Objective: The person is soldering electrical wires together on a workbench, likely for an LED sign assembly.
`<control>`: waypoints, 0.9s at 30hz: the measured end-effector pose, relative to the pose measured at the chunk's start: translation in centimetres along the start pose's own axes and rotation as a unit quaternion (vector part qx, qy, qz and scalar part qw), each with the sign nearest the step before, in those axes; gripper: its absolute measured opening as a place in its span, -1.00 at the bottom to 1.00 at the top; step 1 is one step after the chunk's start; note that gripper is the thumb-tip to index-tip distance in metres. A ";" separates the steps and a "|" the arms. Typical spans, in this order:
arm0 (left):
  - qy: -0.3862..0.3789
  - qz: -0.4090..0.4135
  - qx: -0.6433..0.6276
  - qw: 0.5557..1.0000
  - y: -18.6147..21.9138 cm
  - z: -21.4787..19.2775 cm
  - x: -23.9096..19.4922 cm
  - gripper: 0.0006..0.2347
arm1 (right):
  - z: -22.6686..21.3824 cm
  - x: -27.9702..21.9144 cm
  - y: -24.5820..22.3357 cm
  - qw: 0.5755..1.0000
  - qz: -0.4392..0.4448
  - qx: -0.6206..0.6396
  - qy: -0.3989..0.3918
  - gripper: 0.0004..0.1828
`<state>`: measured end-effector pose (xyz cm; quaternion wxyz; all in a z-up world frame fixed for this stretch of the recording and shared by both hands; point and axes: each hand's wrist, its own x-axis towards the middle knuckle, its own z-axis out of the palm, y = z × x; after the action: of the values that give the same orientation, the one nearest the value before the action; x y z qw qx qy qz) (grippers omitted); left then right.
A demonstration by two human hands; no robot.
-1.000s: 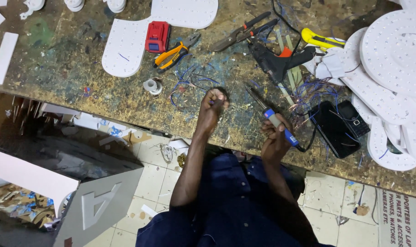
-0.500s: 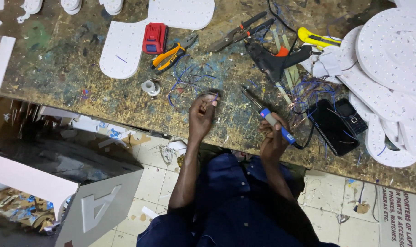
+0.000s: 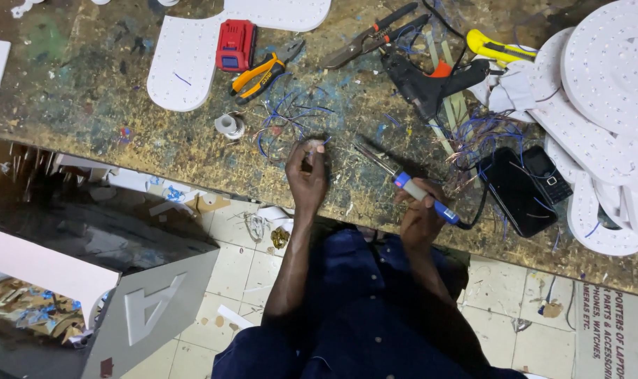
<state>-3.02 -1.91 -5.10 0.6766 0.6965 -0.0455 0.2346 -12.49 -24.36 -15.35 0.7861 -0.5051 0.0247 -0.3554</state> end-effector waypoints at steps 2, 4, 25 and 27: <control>0.000 0.002 -0.004 1.000 0.5 0.1 0.1 -0.91 | 0.3 -0.2 -0.2 1.000 -0.004 0.009 -0.010 -0.53; 0.000 0.004 -0.007 1.000 0.3 0.0 0.2 -0.92 | 0.4 -0.4 -0.2 1.000 -0.007 0.019 -0.019 -0.56; -0.032 -0.008 -0.022 0.999 0.1 -0.3 -0.1 -0.91 | 1.4 -0.2 -1.5 0.994 -0.031 0.030 -0.097 -0.68; -0.040 -0.019 -0.027 0.999 0.9 -0.3 -0.1 -0.90 | 1.2 0.0 -1.1 0.993 -0.033 0.038 -0.103 -0.74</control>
<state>-3.51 -1.73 -4.28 0.6974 0.6874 -0.0656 0.1919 -12.59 -23.69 -13.83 0.7908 -0.5096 -0.0865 -0.3278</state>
